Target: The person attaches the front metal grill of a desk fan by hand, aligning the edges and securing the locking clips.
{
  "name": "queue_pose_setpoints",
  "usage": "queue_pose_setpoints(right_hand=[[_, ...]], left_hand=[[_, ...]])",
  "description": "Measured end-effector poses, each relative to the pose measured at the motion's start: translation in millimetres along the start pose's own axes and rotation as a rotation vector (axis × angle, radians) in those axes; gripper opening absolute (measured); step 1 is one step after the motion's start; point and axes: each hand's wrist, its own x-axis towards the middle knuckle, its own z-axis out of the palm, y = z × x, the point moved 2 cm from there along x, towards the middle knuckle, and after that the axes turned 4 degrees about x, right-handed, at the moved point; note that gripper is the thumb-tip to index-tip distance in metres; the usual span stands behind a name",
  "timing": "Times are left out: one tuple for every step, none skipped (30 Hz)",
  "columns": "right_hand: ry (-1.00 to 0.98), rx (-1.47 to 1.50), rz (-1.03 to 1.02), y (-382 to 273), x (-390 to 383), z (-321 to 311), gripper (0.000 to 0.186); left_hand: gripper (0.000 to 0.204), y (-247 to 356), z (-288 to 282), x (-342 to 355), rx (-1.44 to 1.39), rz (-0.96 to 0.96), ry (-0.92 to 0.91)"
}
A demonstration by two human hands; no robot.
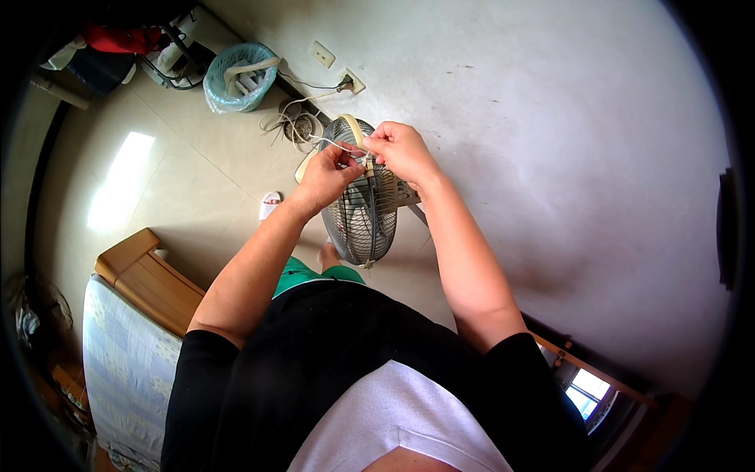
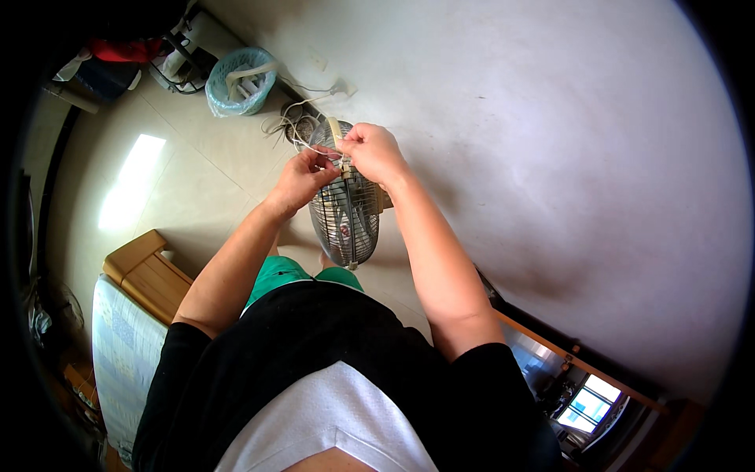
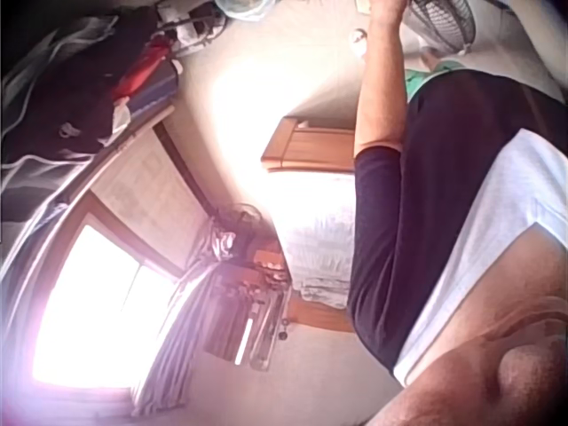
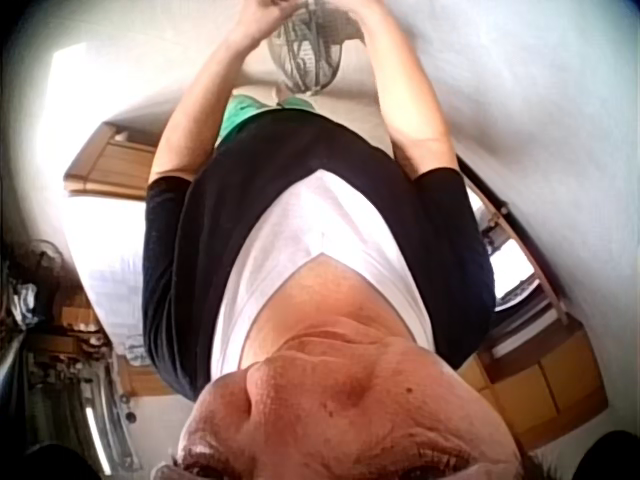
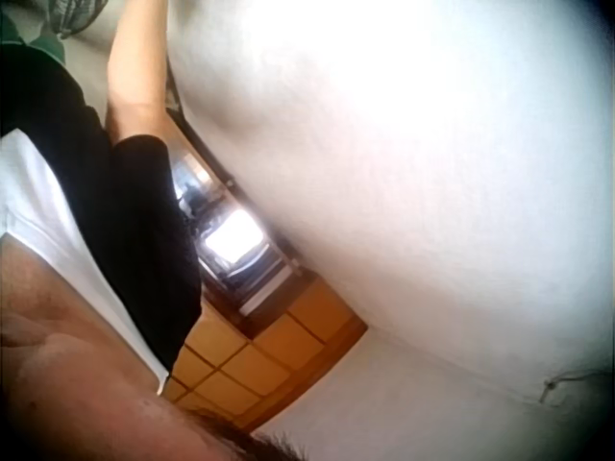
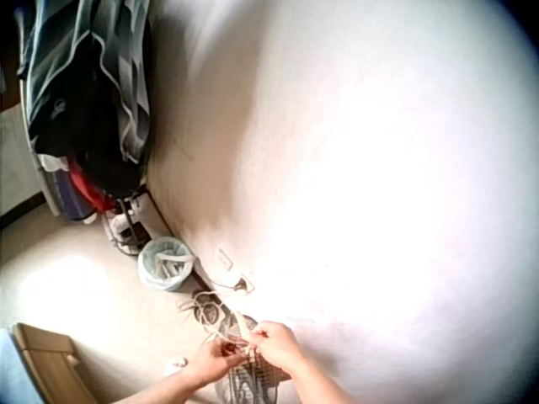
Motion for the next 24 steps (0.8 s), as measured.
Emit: queue_pose_setpoints(right_hand=[[-0.028, 0.017, -0.031, -3, -7, 1, 0.014], [-0.057, 0.034, -0.062, -8, -12, 2, 0.013], [-0.069, 0.017, -0.081, -11, -16, 2, 0.012], [-0.081, 0.0, -0.1, -14, -19, 2, 0.011], [-0.094, -0.018, -0.119, -17, -20, 1, 0.01], [-0.088, 0.041, -0.134, -21, -21, 1, 0.01], [-0.082, 0.1, -0.149, -24, -20, 2, 0.01], [-0.076, 0.158, -0.164, -26, -19, 1, 0.011], [-0.024, 0.13, -0.169, -20, -15, -1, 0.011], [0.029, 0.101, -0.173, -11, -10, -3, 0.012], [0.081, 0.071, -0.178, -1, -6, -5, 0.012], [0.072, 0.023, -0.147, -1, -7, -4, 0.013], [0.062, -0.026, -0.116, 0, -10, -3, 0.013], [0.053, -0.074, -0.086, 0, -12, -1, 0.013], [0.025, -0.069, -0.061, 0, -14, 1, 0.013], [-0.003, -0.063, -0.036, -1, -15, 4, 0.012], [-0.032, -0.057, -0.011, 0, -16, 6, 0.013], [-0.016, -0.106, -0.06, 1, -15, 7, 0.013], [0.0, -0.155, -0.109, 5, -13, 8, 0.012], [0.016, -0.203, -0.159, 9, -10, 9, 0.012], [0.031, -0.136, -0.122, 16, -7, 10, 0.012], [0.046, -0.068, -0.084, 22, -4, 12, 0.012], [0.062, -0.001, -0.047, 29, -2, 13, 0.011], [0.071, 0.062, -0.014, 35, -1, 14, 0.011]], left_hand=[[0.03, -2, -1, 0, 0.019, -0.002, 0.018], [0.03, -4, -2, 1, 0.038, -0.003, 0.035], [0.029, -3, -1, 1, 0.058, -0.003, 0.045], [0.028, -3, 0, 2, 0.045, -0.01, 0.044], [0.026, -2, 0, 3, 0.032, -0.016, 0.043], [0.025, -1, 0, 3, 0.021, -0.022, 0.044], [0.023, -2, 0, 5, 0.014, -0.021, 0.038], [0.021, -3, 1, 7, 0.006, -0.021, 0.033], [0.02, -3, 2, 8, -0.001, -0.019, 0.024], [0.018, -1, 3, 9, -0.038, -0.048, 0.031], [0.016, 1, 5, 9, -0.076, -0.076, 0.038], [0.015, 0, 4, 9, -0.116, -0.108, 0.054], [0.015, -1, 3, 9, -0.122, -0.11, 0.069], [0.014, -1, 2, 9, -0.128, -0.111, 0.085], [0.014, -1, 2, 8, -0.133, -0.114, 0.096], [0.014, -2, 3, 6, -0.123, -0.116, 0.097], [0.014, -2, 3, 5, -0.113, -0.119, 0.098], [0.014, -2, 4, 4, -0.102, -0.121, 0.098], [0.014, -2, 4, 4, -0.101, -0.117, 0.102], [0.014, -3, 4, 3, -0.099, -0.112, 0.107], [0.014, -6, 4, 4, -0.099, -0.107, 0.111], [0.014, -9, 4, 5, -0.083, -0.086, 0.106], [0.014, -13, 3, 7, -0.066, -0.064, 0.102], [0.015, -13, 2, 7, -0.051, -0.044, 0.097]])
